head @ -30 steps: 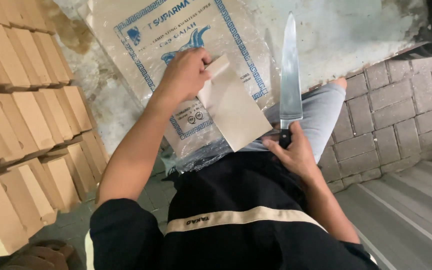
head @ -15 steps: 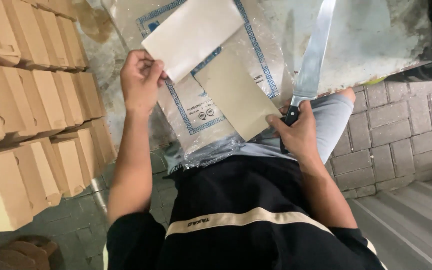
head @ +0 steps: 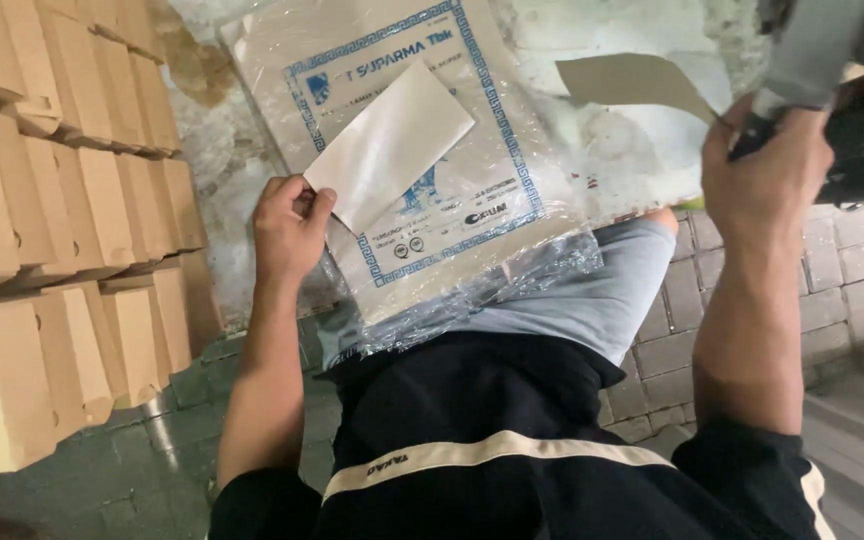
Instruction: The person cuts rectangular sheets from a plastic-wrapped stack using a knife, then places each sheet into a small cardboard box. The filled boxes are stacked on a pile to the left.
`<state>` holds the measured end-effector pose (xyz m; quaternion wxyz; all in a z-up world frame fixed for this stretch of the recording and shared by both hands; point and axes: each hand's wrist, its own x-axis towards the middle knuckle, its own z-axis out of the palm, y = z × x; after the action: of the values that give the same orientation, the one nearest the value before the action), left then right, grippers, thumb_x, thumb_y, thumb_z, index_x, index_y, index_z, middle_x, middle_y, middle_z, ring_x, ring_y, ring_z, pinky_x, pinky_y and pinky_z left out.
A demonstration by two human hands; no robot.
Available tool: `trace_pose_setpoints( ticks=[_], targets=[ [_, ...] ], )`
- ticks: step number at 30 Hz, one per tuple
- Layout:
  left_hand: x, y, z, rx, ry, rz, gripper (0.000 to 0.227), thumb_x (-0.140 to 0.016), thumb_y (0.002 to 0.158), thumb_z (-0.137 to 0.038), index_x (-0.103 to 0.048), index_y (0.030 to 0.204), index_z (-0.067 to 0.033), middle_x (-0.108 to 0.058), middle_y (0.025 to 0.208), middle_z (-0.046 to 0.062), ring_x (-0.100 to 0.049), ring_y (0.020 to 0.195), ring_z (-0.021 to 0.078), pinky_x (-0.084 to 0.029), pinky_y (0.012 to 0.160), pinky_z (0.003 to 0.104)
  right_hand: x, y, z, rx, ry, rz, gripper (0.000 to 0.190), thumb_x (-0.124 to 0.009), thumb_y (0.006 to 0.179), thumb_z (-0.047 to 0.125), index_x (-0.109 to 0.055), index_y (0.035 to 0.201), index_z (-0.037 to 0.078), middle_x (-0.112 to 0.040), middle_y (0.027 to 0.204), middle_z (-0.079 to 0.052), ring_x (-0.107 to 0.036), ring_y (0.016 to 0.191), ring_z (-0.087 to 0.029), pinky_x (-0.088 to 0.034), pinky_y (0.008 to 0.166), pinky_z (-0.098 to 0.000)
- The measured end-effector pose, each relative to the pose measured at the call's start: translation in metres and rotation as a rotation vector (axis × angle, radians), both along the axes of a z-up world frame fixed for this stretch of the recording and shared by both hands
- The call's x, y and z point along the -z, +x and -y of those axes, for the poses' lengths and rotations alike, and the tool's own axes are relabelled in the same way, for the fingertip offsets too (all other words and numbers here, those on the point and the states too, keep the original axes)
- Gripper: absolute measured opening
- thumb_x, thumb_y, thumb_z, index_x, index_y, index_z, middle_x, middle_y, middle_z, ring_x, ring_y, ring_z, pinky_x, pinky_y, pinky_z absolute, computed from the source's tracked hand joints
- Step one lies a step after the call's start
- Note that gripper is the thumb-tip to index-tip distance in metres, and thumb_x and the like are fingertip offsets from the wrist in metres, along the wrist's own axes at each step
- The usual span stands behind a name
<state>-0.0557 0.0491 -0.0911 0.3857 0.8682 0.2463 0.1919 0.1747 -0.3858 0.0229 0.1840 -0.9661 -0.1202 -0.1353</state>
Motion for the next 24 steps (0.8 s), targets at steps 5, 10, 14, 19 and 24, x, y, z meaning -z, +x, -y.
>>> trace_pose_setpoints(
  ticks=[5, 10, 14, 19, 24],
  targets=[
    [-0.013, 0.001, 0.011, 0.001, 0.107, 0.145, 0.018, -0.077, 0.086, -0.015, -0.063, 0.078, -0.0074, -0.053, 0.079, 0.003, -0.059, 0.066, 0.0197, -0.051, 0.062, 0.029, 0.047, -0.027, -0.038, -0.159, -0.374, 0.001, 0.033, -0.070, 0.089, 0.031, -0.058, 0.102, 0.003, -0.064, 0.085, -0.017, -0.069, 0.068, -0.040, -0.057, 0.061, -0.0491],
    [-0.040, -0.006, 0.022, 0.056, 0.099, 0.185, 0.015, -0.074, 0.088, -0.010, -0.063, 0.080, -0.0053, -0.057, 0.079, 0.004, -0.061, 0.066, 0.0215, -0.051, 0.062, 0.030, 0.090, -0.053, -0.027, -0.316, -0.384, -0.246, 0.038, -0.062, 0.085, 0.032, -0.053, 0.117, 0.011, -0.062, 0.088, -0.008, -0.070, 0.070, -0.036, -0.057, 0.062, -0.0473],
    [-0.048, -0.002, 0.032, 0.092, 0.044, 0.225, 0.014, -0.070, 0.087, 0.001, -0.066, 0.100, 0.0025, -0.064, 0.083, 0.013, -0.068, 0.072, 0.0264, -0.053, 0.061, 0.032, 0.103, -0.031, -0.004, -0.156, -0.335, -0.292, 0.042, -0.060, 0.094, 0.024, -0.049, 0.129, 0.003, -0.063, 0.091, -0.017, -0.070, 0.075, -0.042, -0.056, 0.064, -0.0507],
    [-0.051, 0.009, 0.039, 0.043, -0.040, 0.308, 0.012, -0.068, 0.086, 0.006, -0.065, 0.098, 0.0051, -0.066, 0.076, 0.017, -0.066, 0.060, 0.0255, -0.051, 0.054, 0.029, 0.027, -0.025, -0.022, -0.118, -0.114, -0.310, 0.034, -0.072, 0.085, 0.019, -0.051, 0.109, 0.008, -0.065, 0.092, -0.018, -0.067, 0.086, -0.047, -0.051, 0.076, -0.0577],
    [-0.076, 0.008, 0.036, 0.153, 0.068, 0.399, 0.006, -0.061, 0.096, 0.003, -0.065, 0.099, 0.0071, -0.067, 0.090, 0.015, -0.059, 0.067, 0.0183, -0.046, 0.052, 0.026, -0.003, -0.050, -0.015, -0.028, 0.390, -0.476, 0.034, -0.077, 0.093, 0.017, -0.046, 0.104, 0.009, -0.061, 0.088, -0.003, -0.053, 0.050, -0.015, -0.045, 0.065, -0.0315]
  ],
)
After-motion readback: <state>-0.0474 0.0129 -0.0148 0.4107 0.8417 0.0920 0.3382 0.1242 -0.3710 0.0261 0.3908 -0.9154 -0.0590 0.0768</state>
